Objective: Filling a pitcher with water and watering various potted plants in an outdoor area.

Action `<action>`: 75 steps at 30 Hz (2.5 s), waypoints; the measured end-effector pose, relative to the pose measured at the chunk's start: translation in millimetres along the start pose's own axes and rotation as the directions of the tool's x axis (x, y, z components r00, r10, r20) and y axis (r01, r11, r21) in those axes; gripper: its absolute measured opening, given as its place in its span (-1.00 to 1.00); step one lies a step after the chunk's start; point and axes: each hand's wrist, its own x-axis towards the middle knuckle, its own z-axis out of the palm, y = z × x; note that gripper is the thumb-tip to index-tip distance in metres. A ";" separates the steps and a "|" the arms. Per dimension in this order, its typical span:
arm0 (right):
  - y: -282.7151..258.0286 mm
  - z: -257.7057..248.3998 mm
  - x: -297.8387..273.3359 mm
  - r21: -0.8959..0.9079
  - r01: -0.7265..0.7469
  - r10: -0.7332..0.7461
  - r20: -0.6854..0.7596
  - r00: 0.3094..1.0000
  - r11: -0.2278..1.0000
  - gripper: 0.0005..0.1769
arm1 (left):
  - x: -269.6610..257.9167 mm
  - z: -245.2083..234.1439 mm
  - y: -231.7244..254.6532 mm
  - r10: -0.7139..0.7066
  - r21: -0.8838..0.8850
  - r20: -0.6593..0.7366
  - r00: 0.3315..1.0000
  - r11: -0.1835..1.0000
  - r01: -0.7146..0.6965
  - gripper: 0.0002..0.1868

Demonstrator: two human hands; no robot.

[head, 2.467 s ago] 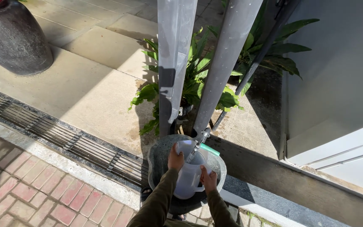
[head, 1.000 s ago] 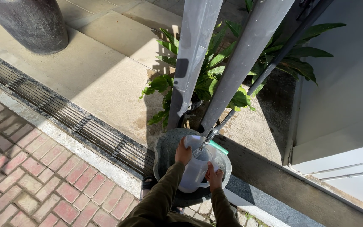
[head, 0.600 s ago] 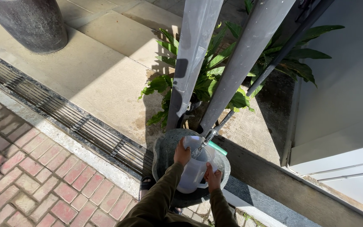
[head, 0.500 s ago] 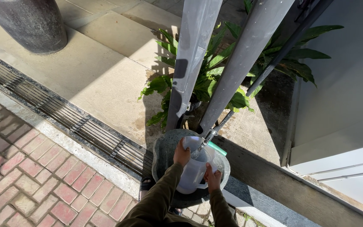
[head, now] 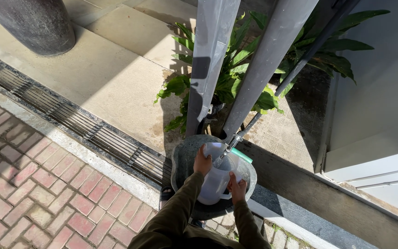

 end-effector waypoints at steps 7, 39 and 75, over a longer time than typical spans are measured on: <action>6.6 -2.1 2.9 0.034 0.049 -0.050 0.005 0.999 0.998 -0.34 | 0.2 1.8 -1.0 0.061 0.020 -0.022 0.998 0.998 -0.061 -0.34; 4.6 -2.1 4.8 0.008 0.046 -0.046 0.014 0.999 0.999 -0.34 | 4.2 2.0 -5.4 0.050 0.027 0.000 0.999 0.998 -0.050 -0.32; 16.9 -11.1 1.2 -0.061 -0.048 0.049 0.004 0.999 0.997 -0.32 | 2.2 2.7 -12.9 0.109 0.009 -0.009 0.994 0.994 -0.109 -0.35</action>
